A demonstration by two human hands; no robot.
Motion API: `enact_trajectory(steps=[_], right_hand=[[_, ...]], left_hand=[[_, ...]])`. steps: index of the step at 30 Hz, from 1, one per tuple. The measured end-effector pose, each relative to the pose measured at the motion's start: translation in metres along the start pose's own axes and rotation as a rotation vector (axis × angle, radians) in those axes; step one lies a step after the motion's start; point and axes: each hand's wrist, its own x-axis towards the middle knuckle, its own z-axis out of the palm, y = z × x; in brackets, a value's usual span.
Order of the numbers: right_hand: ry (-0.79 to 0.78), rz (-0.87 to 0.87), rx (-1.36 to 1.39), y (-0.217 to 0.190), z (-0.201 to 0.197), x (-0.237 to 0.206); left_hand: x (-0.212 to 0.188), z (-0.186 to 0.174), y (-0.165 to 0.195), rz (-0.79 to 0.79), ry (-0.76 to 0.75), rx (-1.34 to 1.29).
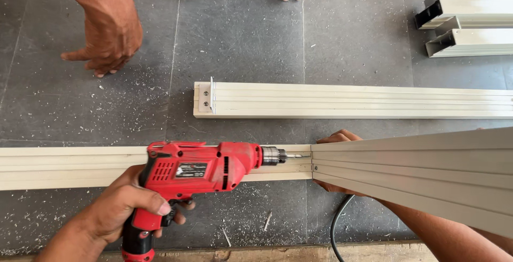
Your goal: The person uses a red power drill to drive screws into white frame components, joining them together with metal brackets. Another person assists by holding the frame pieces in place. The person continues to assemble the frame by attaching additional pieces.
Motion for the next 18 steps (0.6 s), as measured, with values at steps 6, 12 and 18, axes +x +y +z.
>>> enact_trajectory(steps=[6,12,18], right_hand=[[-0.004,-0.010,0.000,0.000,0.003,0.000],[-0.005,-0.014,-0.010,0.002,0.004,-0.001],[-0.002,-0.016,-0.012,0.002,0.005,-0.003]], left_hand=[[0.005,0.012,0.004,-0.076,0.105,0.018],[0.004,0.014,0.006,-0.091,0.113,0.007],[0.006,0.012,0.004,-0.089,0.121,0.037]])
